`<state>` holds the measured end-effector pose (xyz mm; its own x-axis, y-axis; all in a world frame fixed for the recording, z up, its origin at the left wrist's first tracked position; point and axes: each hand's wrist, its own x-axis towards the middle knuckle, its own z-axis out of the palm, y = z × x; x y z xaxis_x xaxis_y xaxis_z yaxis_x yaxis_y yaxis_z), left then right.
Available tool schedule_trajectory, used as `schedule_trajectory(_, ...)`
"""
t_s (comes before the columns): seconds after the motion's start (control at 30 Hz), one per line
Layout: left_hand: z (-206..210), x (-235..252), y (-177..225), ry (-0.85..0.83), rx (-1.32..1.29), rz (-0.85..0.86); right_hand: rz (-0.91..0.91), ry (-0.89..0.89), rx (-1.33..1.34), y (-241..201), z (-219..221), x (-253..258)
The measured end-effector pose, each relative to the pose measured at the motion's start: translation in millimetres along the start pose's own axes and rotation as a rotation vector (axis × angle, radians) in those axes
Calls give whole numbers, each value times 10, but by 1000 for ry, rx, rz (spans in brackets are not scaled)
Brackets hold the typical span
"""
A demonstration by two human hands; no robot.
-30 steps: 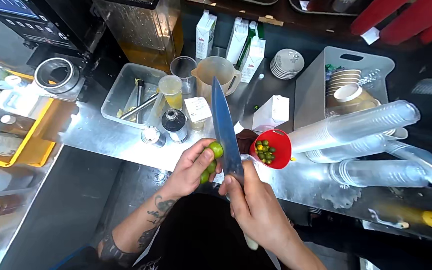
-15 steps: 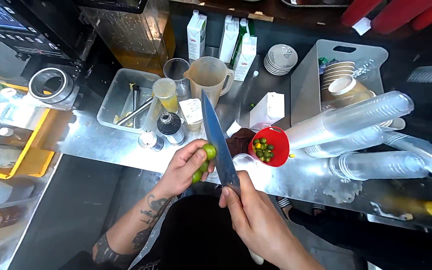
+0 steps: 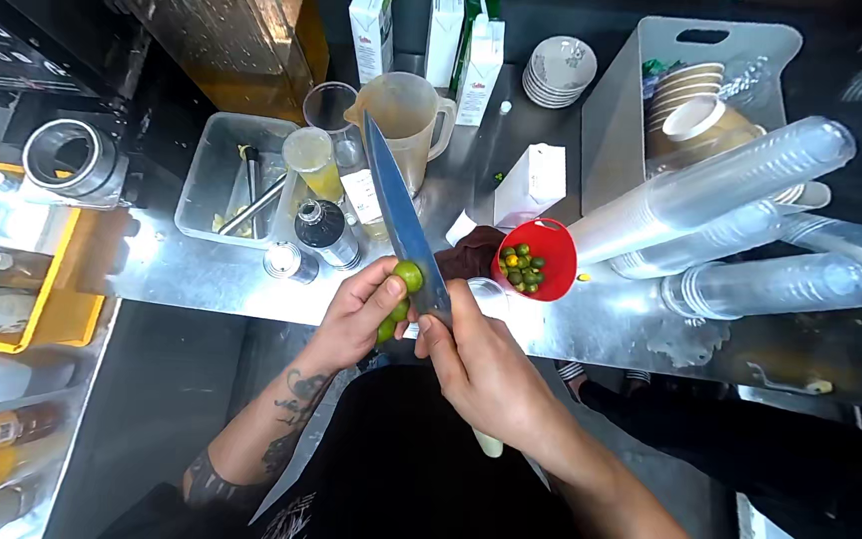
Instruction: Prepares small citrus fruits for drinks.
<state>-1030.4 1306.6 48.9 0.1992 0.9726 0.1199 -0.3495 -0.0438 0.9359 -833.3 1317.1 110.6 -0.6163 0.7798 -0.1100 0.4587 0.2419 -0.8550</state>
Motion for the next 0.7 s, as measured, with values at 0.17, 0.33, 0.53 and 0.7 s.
schedule_trajectory(0.17, -139, 42, 132, 32, 168, 5, -31, 145, 92, 153, -347, -460)
schedule_trajectory(0.33, -284, 75, 35, -120, 954, -46, 78, 319, 159, 512, -573, -719)
schedule_trajectory(0.53, -333, 380, -147, -536, 1655, -189, 110, 358, 308, 764, -418, -828)
schedule_trajectory(0.7, -148, 552, -253, -834, 1830, -175, 114, 419, 366, 922, -453, -954)
